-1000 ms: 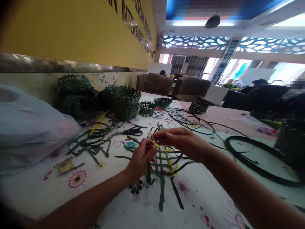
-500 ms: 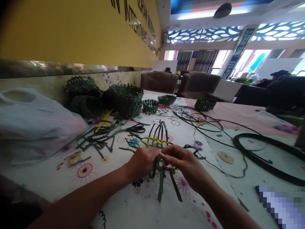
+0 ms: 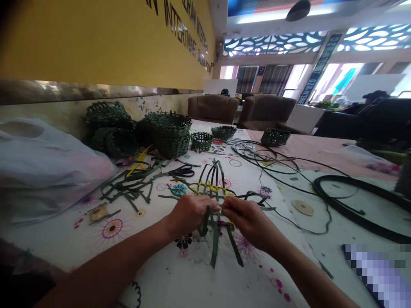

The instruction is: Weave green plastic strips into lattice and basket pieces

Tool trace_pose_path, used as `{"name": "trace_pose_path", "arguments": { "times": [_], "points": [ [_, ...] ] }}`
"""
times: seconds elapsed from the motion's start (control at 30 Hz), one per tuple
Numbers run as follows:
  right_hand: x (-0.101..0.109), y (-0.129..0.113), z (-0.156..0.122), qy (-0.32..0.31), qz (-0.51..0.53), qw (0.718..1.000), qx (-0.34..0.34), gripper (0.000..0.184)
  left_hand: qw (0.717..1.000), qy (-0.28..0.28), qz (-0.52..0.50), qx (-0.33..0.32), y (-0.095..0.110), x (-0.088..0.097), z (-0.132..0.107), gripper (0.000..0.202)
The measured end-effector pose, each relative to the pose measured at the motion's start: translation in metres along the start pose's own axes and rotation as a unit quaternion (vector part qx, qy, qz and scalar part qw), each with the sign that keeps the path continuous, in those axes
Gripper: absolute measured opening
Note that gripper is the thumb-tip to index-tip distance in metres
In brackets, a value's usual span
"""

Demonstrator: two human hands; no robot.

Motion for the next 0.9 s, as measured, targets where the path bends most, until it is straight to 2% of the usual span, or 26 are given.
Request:
{"name": "trace_pose_path", "arguments": {
  "times": [0.13, 0.2, 0.33, 0.43, 0.5, 0.57, 0.7, 0.9],
  "points": [
    [-0.003, 0.011, -0.001, -0.015, 0.06, 0.997, -0.037, 0.03, 0.99, 0.093, -0.101, -0.025, 0.0, 0.001, 0.0, 0.023],
    [-0.003, 0.013, -0.002, -0.017, 0.08, 0.996, -0.039, 0.028, 0.983, 0.111, -0.146, -0.022, 0.0, 0.001, 0.001, 0.022],
    [0.0, 0.01, -0.011, 0.027, 0.048, 0.998, -0.009, 0.018, 0.981, 0.084, -0.174, -0.004, 0.002, 0.001, 0.003, 0.021],
    [0.002, 0.008, -0.019, 0.072, 0.0, 0.997, -0.006, 0.013, 0.985, 0.034, -0.17, -0.014, 0.007, 0.001, 0.006, 0.02],
    [0.001, 0.007, -0.022, 0.079, -0.017, 0.997, -0.007, 0.013, 0.982, -0.001, -0.186, -0.036, 0.009, -0.001, 0.006, 0.023],
    [0.001, 0.008, -0.024, 0.088, -0.013, 0.996, -0.012, 0.014, 0.979, -0.004, -0.201, -0.03, 0.006, -0.002, 0.006, 0.023],
    [0.001, 0.013, -0.023, 0.08, 0.033, 0.996, -0.033, 0.013, 0.974, 0.024, -0.227, 0.004, -0.004, -0.003, 0.004, 0.018],
    [0.001, 0.016, -0.02, 0.079, 0.108, 0.991, -0.024, 0.01, 0.977, 0.009, -0.209, 0.043, -0.008, -0.008, 0.003, 0.022]
  ]
}}
Point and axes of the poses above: each hand's wrist, its own z-axis towards the middle knuckle, its own x-axis out of the back of the hand, y = z × x, the point moved 5 cm from there along z, towards the middle knuckle, and after that the axes turned 15 degrees about -x, right-handed, at the moved point
